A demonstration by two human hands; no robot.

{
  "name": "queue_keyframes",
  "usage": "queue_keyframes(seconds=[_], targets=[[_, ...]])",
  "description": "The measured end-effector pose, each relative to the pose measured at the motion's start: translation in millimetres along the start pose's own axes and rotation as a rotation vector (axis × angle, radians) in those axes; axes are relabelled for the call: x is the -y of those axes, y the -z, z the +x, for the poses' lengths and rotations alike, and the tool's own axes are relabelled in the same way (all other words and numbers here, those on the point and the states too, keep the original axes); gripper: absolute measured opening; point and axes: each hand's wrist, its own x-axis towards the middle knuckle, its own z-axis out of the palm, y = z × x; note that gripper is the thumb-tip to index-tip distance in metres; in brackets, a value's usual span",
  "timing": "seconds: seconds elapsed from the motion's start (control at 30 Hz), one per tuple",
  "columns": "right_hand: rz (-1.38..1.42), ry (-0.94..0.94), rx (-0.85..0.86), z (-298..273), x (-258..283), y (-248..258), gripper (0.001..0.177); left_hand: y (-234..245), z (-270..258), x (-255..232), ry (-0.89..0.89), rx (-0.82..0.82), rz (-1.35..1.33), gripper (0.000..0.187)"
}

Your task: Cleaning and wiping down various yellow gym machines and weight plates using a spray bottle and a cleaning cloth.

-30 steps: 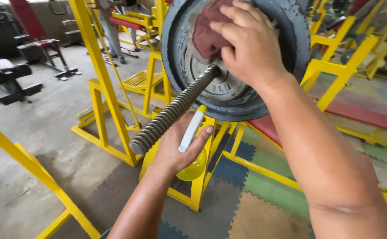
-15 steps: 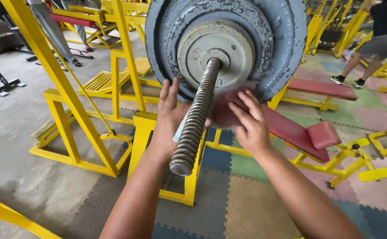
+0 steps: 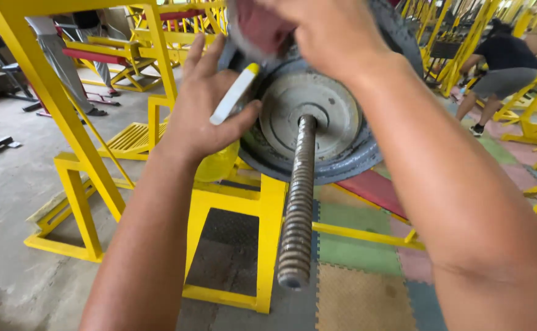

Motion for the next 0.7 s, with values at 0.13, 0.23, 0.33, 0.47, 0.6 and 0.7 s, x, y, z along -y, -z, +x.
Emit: queue_keyframes(seconds=[0.13, 0.23, 0.33, 0.47, 0.6, 0.7], targets=[[0.061, 0.229, 0.087, 15.2, -10.0, -6.6, 0.036, -4.6, 37.0, 9.1, -0.194, 0.006, -0.033, 0.036], [-0.099, 0.230, 0.028, -18.9, -43.9, 5.3, 0.042, -14.0, 45.9, 21.0, -0.105, 0.105, 0.008, 0.032], [-0.163, 0.174, -0.011, -62.9, -53.8, 37.0, 0.044, -14.4, 37.9, 23.3, 0.019, 0.111, -0.162, 0.028], [-0.210, 0.086, -0.040, -144.8, -68.6, 40.7, 0.038, -16.1, 36.8, 25.7, 0.055, 0.079, -0.218, 0.025], [-0.231, -0.037, -0.003, -197.4, -68.8, 43.6, 0.036, -22.5, 35.4, 27.3, 0.151, 0.037, -0.273, 0.027], [-0.188, -0.028, -0.010, -201.7, -70.3, 53.8, 0.043, -24.0, 30.6, 21.2, 0.157, 0.039, -0.218, 0.026]])
